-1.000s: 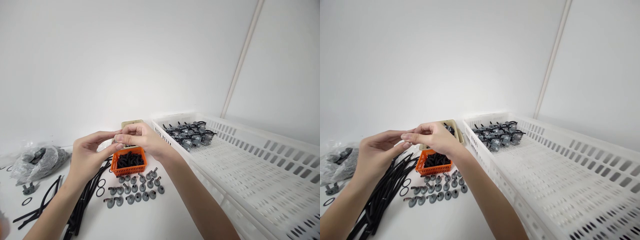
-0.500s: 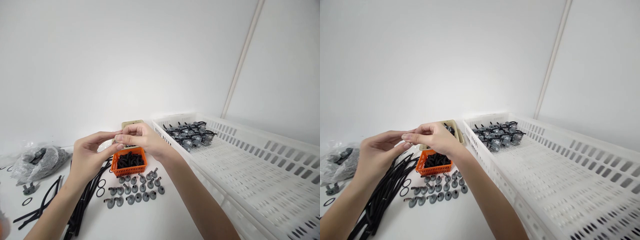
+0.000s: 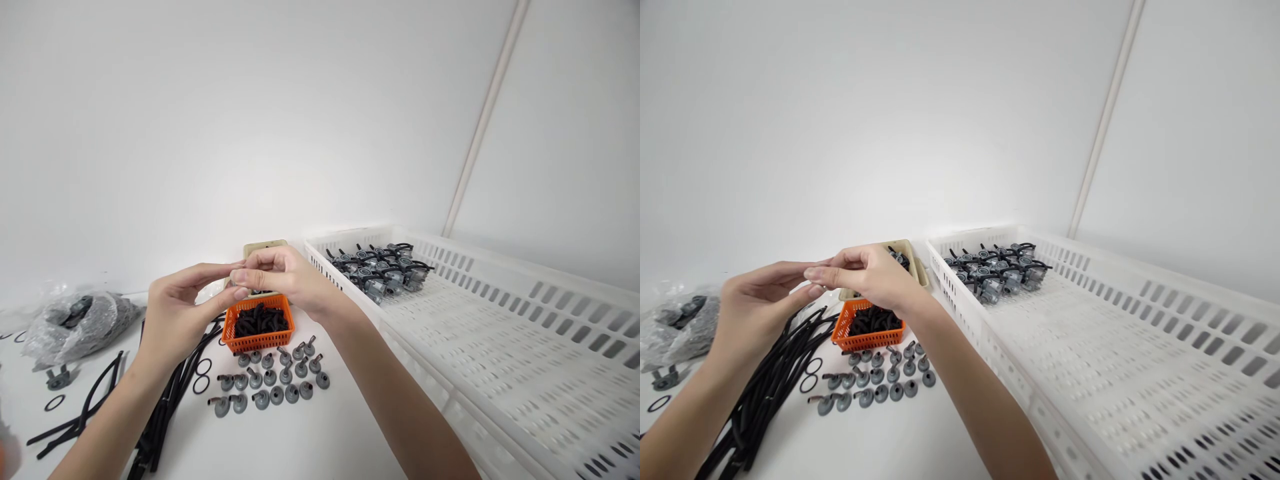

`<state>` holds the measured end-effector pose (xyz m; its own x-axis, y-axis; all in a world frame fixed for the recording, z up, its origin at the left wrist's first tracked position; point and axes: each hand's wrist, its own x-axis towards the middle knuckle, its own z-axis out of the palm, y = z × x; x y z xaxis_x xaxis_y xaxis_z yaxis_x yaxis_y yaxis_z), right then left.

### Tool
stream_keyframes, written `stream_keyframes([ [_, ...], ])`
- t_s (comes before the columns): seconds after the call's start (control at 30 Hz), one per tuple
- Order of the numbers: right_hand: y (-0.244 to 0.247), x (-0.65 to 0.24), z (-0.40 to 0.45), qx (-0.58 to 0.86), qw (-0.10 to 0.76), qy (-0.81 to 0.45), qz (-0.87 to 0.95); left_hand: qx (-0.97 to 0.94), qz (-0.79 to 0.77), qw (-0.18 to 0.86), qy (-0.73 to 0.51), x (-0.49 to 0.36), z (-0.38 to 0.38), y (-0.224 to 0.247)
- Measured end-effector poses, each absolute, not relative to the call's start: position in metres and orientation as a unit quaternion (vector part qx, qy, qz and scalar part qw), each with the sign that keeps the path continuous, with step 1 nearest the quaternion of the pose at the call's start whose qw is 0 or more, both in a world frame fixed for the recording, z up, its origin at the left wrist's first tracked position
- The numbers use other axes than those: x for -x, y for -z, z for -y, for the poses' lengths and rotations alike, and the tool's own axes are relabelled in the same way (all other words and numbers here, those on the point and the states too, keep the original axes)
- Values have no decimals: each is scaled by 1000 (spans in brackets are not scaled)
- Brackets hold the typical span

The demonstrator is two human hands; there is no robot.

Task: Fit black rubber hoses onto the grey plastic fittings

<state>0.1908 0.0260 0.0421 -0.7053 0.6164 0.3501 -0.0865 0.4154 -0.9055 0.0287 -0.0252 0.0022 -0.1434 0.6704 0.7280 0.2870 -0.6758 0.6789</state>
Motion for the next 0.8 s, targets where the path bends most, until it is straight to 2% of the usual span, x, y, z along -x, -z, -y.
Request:
stream_keyframes([
  [0.8, -42, -191, -27, 174, 342, -507, 772, -636, -381, 143, -656, -28, 24, -1],
])
